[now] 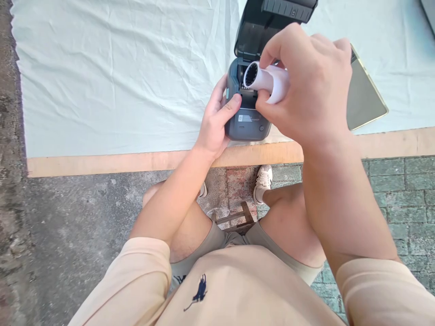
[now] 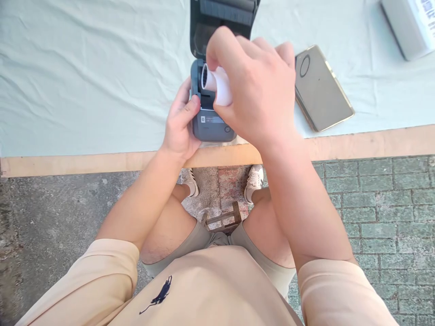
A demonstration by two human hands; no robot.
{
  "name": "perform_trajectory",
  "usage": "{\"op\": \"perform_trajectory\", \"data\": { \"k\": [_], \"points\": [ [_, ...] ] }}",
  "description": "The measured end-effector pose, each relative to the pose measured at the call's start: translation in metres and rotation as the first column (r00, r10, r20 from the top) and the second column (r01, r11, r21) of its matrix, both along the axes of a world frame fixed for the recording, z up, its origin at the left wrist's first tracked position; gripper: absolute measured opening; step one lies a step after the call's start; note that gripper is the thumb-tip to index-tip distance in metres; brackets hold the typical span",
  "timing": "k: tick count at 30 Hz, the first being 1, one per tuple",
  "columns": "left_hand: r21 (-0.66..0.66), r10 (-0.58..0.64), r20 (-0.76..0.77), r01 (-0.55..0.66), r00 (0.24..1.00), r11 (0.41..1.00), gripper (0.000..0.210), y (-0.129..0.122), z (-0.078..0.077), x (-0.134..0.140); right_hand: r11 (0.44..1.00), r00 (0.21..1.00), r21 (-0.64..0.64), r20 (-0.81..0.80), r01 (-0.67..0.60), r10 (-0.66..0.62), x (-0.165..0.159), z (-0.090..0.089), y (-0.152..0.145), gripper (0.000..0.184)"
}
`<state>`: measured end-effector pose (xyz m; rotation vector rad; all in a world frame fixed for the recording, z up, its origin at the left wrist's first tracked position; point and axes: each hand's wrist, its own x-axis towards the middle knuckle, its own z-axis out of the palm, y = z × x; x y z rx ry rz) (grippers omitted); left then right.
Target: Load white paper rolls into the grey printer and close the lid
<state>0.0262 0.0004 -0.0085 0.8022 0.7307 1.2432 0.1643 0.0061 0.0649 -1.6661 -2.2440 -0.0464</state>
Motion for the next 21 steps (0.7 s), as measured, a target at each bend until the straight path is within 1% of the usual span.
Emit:
{"op": "perform_trajectory", "data": {
  "k": [1, 3, 6, 10, 12, 14, 15, 16, 17, 18, 19, 20, 21],
  "points": [
    [0.006, -0.007, 0.0, 0.007, 1.0, 1.0, 0.031, 0.0, 0.0, 0.0, 1.0, 1.0, -0.012, 0.016, -0.004, 0.004, 0.0, 0.0, 0.0, 0.029],
    [0.03, -0.017, -0.006, 0.018, 1.0, 0.999, 0.031, -0.001, 0.0, 0.0, 0.997, 0.999, -0.078, 0.029, -0.012, 0.014, 0.0, 0.001, 0.0, 0.026],
    [0.037, -0.01, -0.022, 0.01, 1.0, 0.999, 0.031, -0.001, -0.001, 0.001, 0.986, 0.999, -0.16, -0.021, -0.036, 0.033, 0.003, 0.002, 0.003, 0.026],
    [0.02, 0.004, -0.035, -0.004, 0.999, 1.0, 0.029, 0.0, 0.0, 0.001, 0.99, 0.992, -0.104, -0.089, -0.099, 0.09, 0.011, -0.001, 0.004, 0.025],
    [0.039, -0.006, -0.018, 0.007, 1.0, 0.999, 0.025, 0.0, 0.002, 0.001, 0.976, 0.977, -0.108, -0.122, -0.19, 0.177, 0.013, -0.004, 0.002, 0.023],
    [0.056, -0.032, -0.009, 0.033, 0.999, 0.998, 0.023, 0.0, 0.003, 0.0, 0.946, 0.947, -0.135, -0.178, -0.294, 0.269, 0.015, -0.007, -0.001, 0.015],
    [0.062, -0.041, -0.015, 0.042, 0.999, 0.997, 0.025, 0.001, 0.003, 0.0, 0.932, 0.93, -0.14, -0.213, -0.333, 0.3, 0.016, -0.008, -0.003, 0.01],
    [0.067, -0.044, -0.03, 0.046, 0.999, 0.997, 0.031, 0.001, 0.002, 0.0, 0.923, 0.914, -0.135, -0.245, -0.361, 0.322, 0.017, -0.009, -0.004, 0.012],
    [0.072, -0.042, -0.053, 0.046, 0.998, 0.996, 0.042, 0.002, 0.0, -0.001, 0.923, 0.901, -0.109, -0.285, -0.37, 0.327, 0.019, -0.009, -0.004, 0.019],
    [0.078, -0.038, -0.078, 0.044, 0.996, 0.996, 0.054, 0.003, -0.003, -0.001, 0.934, 0.887, -0.054, -0.337, -0.353, 0.316, 0.021, -0.01, -0.004, 0.025],
    [0.084, -0.035, -0.105, 0.043, 0.994, 0.996, 0.063, 0.004, -0.006, -0.001, 0.954, 0.871, 0.026, -0.402, -0.298, 0.283, 0.024, -0.01, -0.003, 0.028],
    [0.086, -0.037, -0.132, 0.049, 0.991, 0.995, 0.069, 0.005, -0.01, -0.001, 0.97, 0.852, 0.106, -0.464, -0.218, 0.242, 0.026, -0.01, -0.002, 0.027],
    [0.087, -0.044, -0.159, 0.058, 0.986, 0.994, 0.074, 0.005, -0.013, -0.002, 0.978, 0.832, 0.133, -0.513, -0.164, 0.209, 0.028, -0.01, 0.0, 0.023]
  ]
}}
